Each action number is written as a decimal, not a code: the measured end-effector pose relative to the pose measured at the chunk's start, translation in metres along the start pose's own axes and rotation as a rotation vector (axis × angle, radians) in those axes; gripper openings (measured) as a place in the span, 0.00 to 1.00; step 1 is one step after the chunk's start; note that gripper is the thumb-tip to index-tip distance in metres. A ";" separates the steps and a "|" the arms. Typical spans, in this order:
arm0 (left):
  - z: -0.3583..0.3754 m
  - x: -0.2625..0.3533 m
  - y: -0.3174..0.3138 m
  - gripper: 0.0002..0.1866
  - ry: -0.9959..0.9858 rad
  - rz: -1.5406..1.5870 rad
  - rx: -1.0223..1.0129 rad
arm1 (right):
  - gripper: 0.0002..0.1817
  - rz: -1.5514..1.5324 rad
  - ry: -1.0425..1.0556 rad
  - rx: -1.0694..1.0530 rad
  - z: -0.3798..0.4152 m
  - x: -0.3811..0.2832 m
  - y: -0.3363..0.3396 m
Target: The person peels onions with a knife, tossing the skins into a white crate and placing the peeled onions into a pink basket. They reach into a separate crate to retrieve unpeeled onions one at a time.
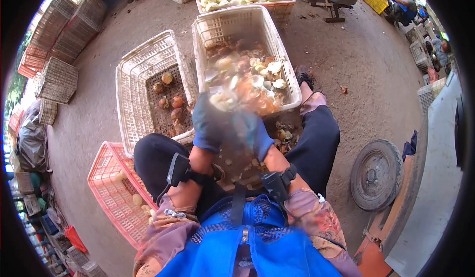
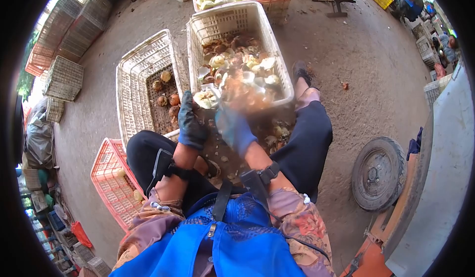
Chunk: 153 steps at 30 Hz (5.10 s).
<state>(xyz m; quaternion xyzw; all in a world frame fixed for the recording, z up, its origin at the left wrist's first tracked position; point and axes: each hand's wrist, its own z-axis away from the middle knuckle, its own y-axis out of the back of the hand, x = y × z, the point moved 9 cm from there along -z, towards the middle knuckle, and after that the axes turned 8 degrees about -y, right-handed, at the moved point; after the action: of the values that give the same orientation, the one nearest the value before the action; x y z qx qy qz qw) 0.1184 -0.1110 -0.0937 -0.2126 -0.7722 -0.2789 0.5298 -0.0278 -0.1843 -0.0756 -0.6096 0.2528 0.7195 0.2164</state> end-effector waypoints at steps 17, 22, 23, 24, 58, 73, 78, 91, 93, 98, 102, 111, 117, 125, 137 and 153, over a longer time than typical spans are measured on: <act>0.001 0.073 -0.007 0.14 -0.440 -0.605 0.023 | 0.10 1.110 -0.100 0.069 -0.015 -0.022 -0.008; 0.000 0.013 -0.005 0.15 -0.162 -0.120 0.027 | 0.11 0.951 -0.167 0.125 -0.012 -0.019 -0.004; -0.001 0.016 -0.005 0.15 -0.161 -0.120 0.027 | 0.11 0.912 -0.176 0.116 -0.011 -0.019 -0.002; -0.002 0.017 -0.009 0.16 -0.137 -0.230 -0.050 | 0.11 0.911 -0.179 0.113 -0.012 -0.015 0.000; 0.016 0.093 -0.007 0.29 -0.097 -0.197 -0.433 | 0.11 -0.066 0.010 0.216 -0.007 -0.015 0.024; 0.020 0.030 0.017 0.21 0.036 0.021 -0.245 | 0.12 0.958 0.122 0.034 0.013 -0.049 -0.008; 0.021 0.084 0.015 0.14 -0.440 -0.337 -0.386 | 0.12 1.109 0.172 -0.006 0.007 -0.046 -0.011; 0.026 0.032 0.004 0.21 0.157 0.228 -0.287 | 0.13 1.309 0.212 0.003 -0.021 -0.052 0.023; 0.019 0.057 0.007 0.23 0.194 0.329 -0.224 | 0.11 1.365 0.163 0.082 -0.034 -0.043 0.050; 0.008 0.063 0.012 0.24 -0.114 -0.068 -0.270 | 0.16 0.214 -0.265 0.076 -0.029 0.026 0.082; 0.009 0.061 0.013 0.24 -0.199 -0.074 -0.175 | 0.17 0.104 -0.084 -0.103 0.002 -0.001 0.026; 0.017 0.073 -0.009 0.24 0.412 0.665 -0.290 | 0.22 0.098 0.106 0.021 -0.002 -0.029 0.014; 0.019 0.047 0.001 0.27 0.301 0.473 -0.201 | 0.24 -0.242 -0.023 -0.021 0.006 -0.021 0.016; 0.025 0.042 0.005 0.51 0.084 0.377 -0.216 | 0.13 0.298 0.434 0.225 0.005 -0.057 0.019; 0.028 0.039 0.019 0.45 -0.013 0.287 -0.160 | 0.21 0.026 -0.155 0.160 0.002 0.003 0.052; 0.047 0.039 0.015 0.33 -0.039 0.301 -0.250 | 0.04 0.645 0.309 0.248 0.007 -0.054 0.011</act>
<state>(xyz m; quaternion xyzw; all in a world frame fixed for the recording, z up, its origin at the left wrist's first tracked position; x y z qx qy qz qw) 0.0811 -0.0680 -0.0674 -0.3954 -0.7010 -0.2862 0.5200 -0.0315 -0.1889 -0.0201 -0.5693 0.5464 0.6142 0.0102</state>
